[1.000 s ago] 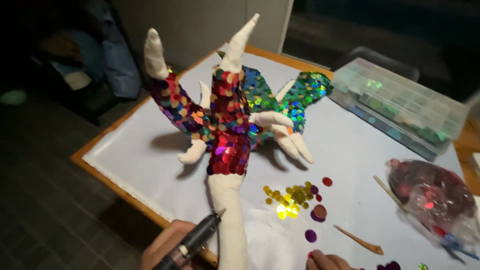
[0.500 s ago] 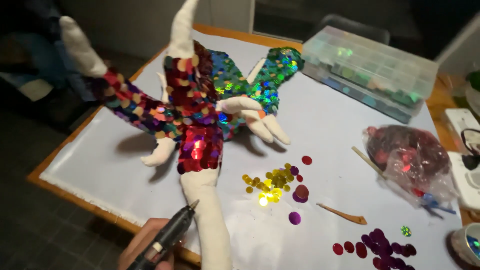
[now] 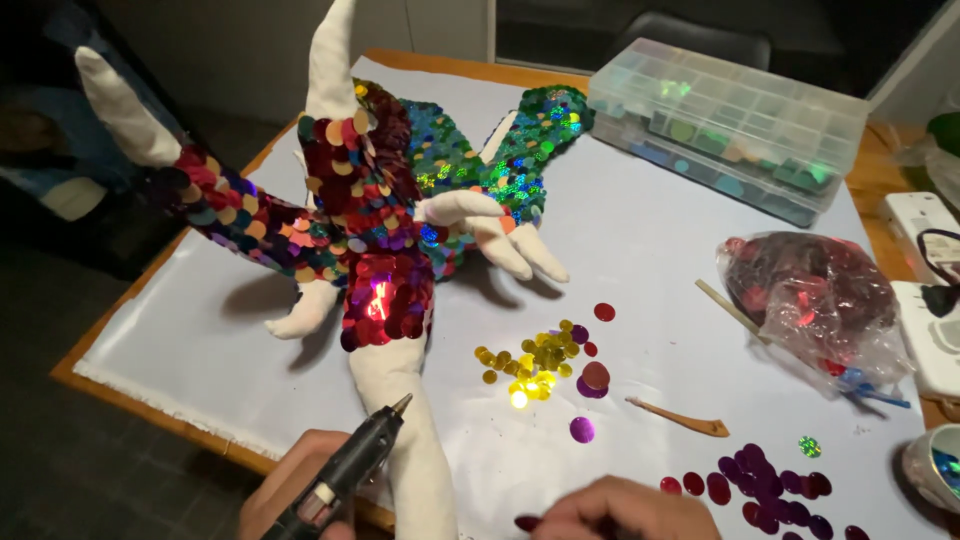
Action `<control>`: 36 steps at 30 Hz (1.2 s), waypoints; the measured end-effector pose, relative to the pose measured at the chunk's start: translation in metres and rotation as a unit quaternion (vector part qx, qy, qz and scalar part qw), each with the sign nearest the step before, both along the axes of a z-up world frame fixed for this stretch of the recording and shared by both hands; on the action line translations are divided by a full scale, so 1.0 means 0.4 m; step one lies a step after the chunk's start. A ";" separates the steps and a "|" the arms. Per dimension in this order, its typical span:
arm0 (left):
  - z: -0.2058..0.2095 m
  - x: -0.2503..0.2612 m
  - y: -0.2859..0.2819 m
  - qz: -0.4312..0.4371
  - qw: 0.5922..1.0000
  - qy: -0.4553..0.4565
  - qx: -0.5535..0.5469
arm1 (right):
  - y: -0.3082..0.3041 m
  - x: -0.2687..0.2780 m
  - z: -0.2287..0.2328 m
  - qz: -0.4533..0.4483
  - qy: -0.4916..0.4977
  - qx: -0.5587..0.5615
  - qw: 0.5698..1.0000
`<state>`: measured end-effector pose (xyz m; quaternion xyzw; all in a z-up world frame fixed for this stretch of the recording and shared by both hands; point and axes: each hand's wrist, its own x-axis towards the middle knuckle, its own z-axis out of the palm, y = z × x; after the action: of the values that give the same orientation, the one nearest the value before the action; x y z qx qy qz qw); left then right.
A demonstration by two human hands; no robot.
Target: Applying sequins to a plush object using a hot glue gun
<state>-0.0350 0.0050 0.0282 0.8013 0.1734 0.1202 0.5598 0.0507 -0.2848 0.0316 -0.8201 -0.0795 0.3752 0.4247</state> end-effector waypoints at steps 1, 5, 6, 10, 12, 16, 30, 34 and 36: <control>0.005 0.003 0.003 -0.010 0.998 0.015 0.054 | 0.034 -0.032 0.083 -0.247 0.018 -0.033 0.968; 0.034 0.005 -0.046 -0.019 0.991 -0.084 0.100 | 0.082 0.020 0.153 -0.213 -0.030 0.020 0.976; 0.026 0.013 -0.037 -0.044 0.986 -0.123 0.099 | 0.098 0.039 0.154 -0.229 -0.012 0.087 0.969; 0.028 0.029 -0.009 -0.109 0.983 -0.135 0.052 | 0.168 0.098 0.163 -0.249 -0.007 0.182 0.951; 0.007 0.030 0.003 -0.095 0.991 -0.070 0.059 | 0.200 0.112 0.188 -0.238 -0.009 0.187 0.953; 0.033 0.032 -0.025 -0.064 0.990 -0.065 0.112 | 0.246 0.140 0.207 -0.238 0.012 0.204 0.949; -0.002 0.071 -0.039 -0.096 0.975 -0.150 0.136 | 0.253 0.150 0.149 -0.234 -0.051 0.221 0.945; -0.040 0.076 -0.040 -0.082 0.980 -0.090 0.156 | 0.239 0.152 0.119 -0.215 -0.083 0.227 0.946; -0.036 0.078 -0.043 -0.081 0.978 -0.109 0.159 | 0.241 0.155 0.108 -0.220 -0.074 0.250 0.940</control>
<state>-0.0037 -0.0121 0.0137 0.8737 0.0245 0.1873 0.4483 0.1129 -0.1883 0.0746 -0.7102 -0.0193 0.1791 0.6806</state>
